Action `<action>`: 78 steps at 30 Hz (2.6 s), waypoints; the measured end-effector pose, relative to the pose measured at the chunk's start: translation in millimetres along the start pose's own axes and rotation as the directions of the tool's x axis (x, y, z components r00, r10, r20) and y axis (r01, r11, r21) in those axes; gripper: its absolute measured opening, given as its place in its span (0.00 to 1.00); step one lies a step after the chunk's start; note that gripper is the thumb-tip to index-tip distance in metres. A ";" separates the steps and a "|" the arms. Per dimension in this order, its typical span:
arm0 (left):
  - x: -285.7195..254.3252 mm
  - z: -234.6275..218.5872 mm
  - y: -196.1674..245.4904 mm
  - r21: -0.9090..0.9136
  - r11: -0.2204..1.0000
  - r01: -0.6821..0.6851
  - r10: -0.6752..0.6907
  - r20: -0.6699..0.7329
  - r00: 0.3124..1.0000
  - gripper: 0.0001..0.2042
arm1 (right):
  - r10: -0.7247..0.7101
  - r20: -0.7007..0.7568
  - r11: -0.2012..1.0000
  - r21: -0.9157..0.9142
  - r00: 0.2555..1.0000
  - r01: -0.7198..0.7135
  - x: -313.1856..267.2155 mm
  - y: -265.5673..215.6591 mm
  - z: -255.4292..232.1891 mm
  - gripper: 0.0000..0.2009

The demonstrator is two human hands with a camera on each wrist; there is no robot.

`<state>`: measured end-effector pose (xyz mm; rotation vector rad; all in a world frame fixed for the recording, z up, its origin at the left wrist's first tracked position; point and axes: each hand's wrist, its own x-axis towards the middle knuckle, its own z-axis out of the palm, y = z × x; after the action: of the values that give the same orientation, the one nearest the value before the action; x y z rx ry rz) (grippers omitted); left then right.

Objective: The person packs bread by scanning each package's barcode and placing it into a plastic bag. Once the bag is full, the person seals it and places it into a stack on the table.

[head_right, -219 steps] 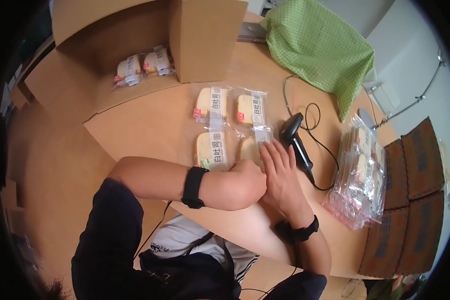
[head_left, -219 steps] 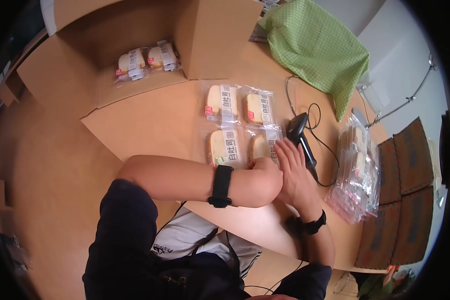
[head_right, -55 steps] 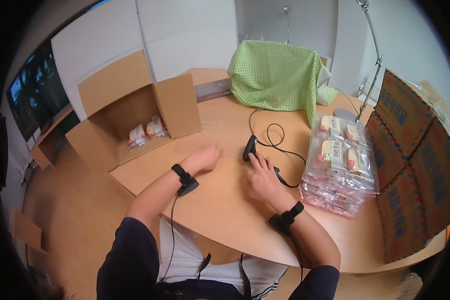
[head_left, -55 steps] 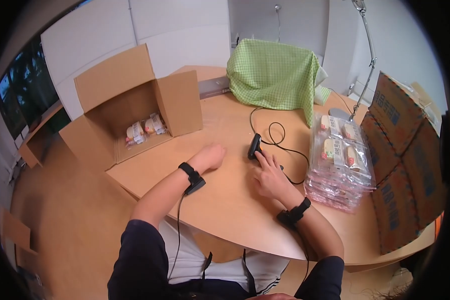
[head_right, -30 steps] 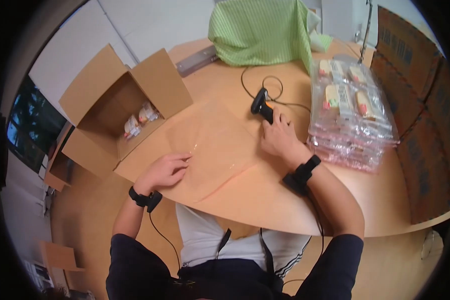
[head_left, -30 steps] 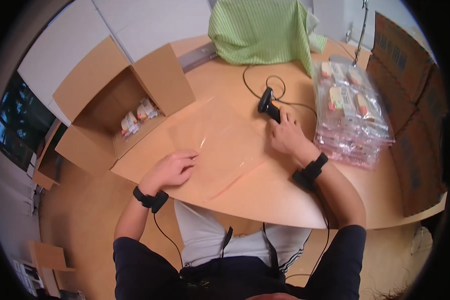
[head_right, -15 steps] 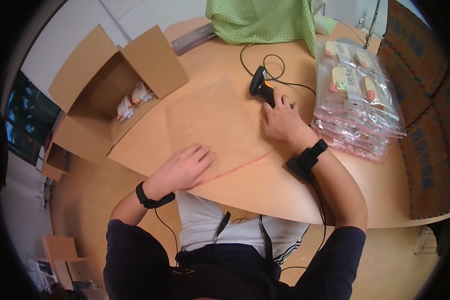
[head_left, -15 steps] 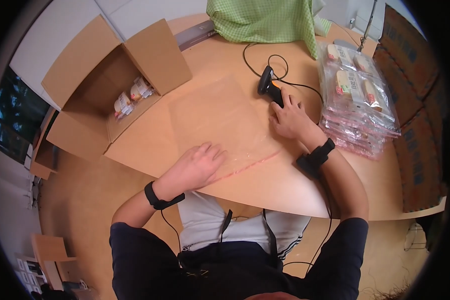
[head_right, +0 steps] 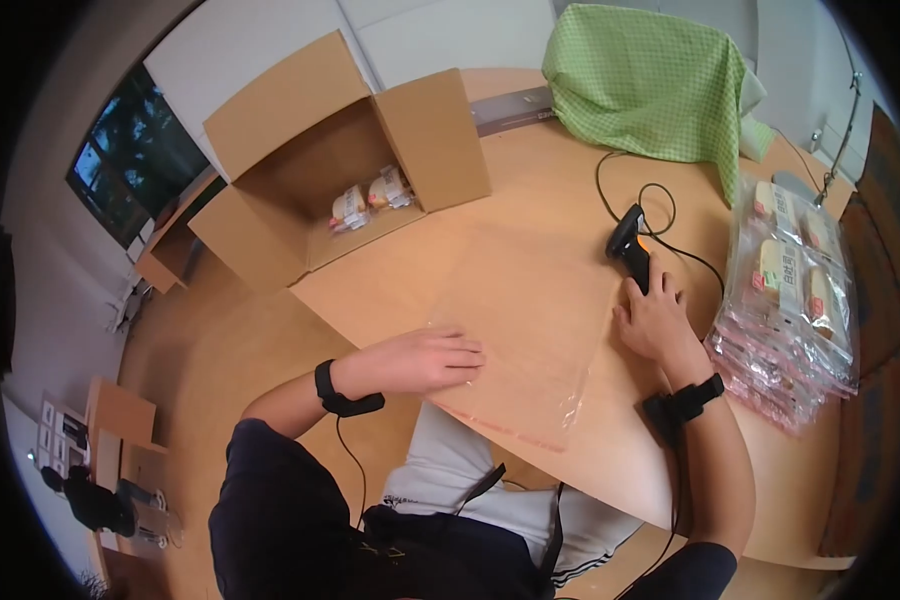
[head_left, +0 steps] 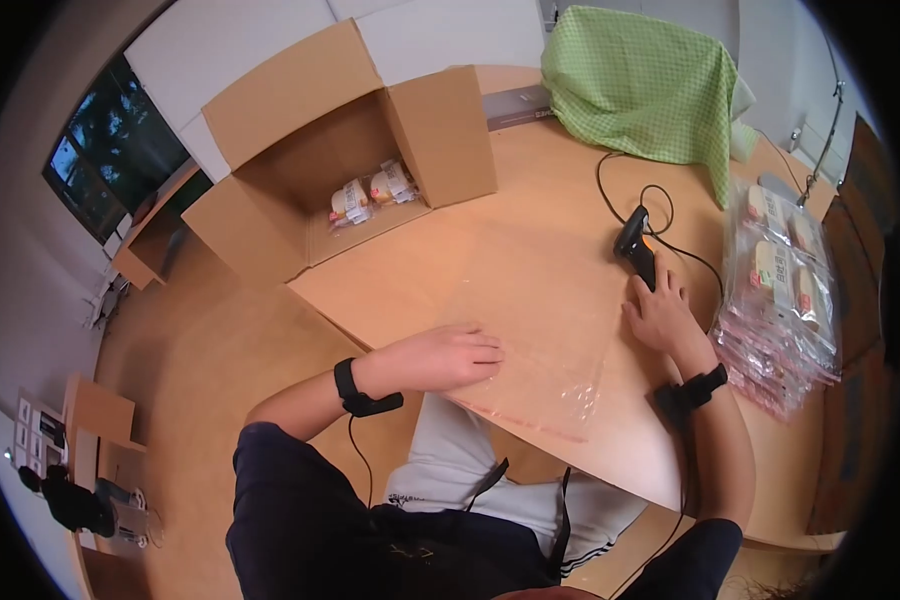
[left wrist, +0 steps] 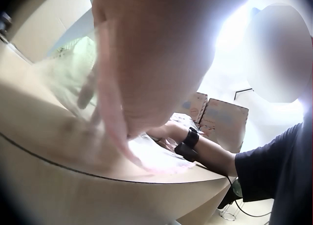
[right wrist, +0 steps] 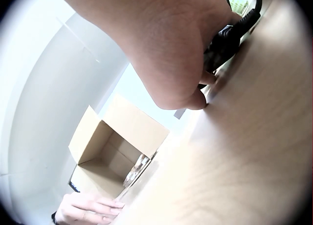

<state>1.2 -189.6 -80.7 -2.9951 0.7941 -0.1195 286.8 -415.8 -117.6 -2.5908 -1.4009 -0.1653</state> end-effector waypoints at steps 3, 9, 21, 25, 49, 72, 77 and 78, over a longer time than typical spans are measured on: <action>-7.1 -17.3 -3.4 -0.065 0.997 -0.047 0.043 -0.056 0.998 0.13 | 0.002 0.004 1.000 0.018 1.000 -0.002 -0.2 -0.2 0.7 0.22; -46.1 -35.3 -85.5 -0.172 0.903 0.394 -0.421 -0.166 0.892 0.16 | -0.012 -0.032 1.000 0.002 0.999 0.012 -1.2 2.1 4.6 0.22; -102.3 -36.4 -251.8 -0.005 -0.129 0.992 -0.975 -0.180 -0.127 0.43 | -0.039 -0.056 0.999 0.018 0.998 0.040 -1.6 6.0 9.3 0.24; -109.2 -24.7 -274.6 -0.058 -0.143 0.988 -0.990 0.010 -0.143 0.46 | -0.048 -0.056 0.999 -0.017 0.997 0.047 1.1 8.8 12.6 0.23; -120.7 -66.6 -163.5 -0.863 -0.411 -0.293 -0.784 0.171 0.597 0.30 | -0.065 -0.082 0.998 -0.031 0.994 0.062 -1.9 2.3 4.7 0.22; 87.7 35.4 -159.2 -0.894 -0.421 -0.154 -0.451 0.059 0.890 0.31 | -0.041 0.038 0.994 0.099 0.998 0.037 2.0 -9.4 -30.2 0.41; 92.7 43.2 -154.9 -0.888 -0.421 -0.186 -0.490 0.050 0.871 0.28 | -0.034 0.035 0.996 0.087 0.999 0.031 29.8 7.0 -25.5 0.44; 92.8 45.0 -155.7 -0.890 -0.418 -0.183 -0.483 0.047 0.875 0.28 | -0.034 0.046 0.995 0.093 0.998 0.030 36.2 7.0 -27.0 0.44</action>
<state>162.1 -99.6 -110.4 -5.1592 0.1911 -0.0398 312.3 -396.0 -85.4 -2.5141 -1.4310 -0.0429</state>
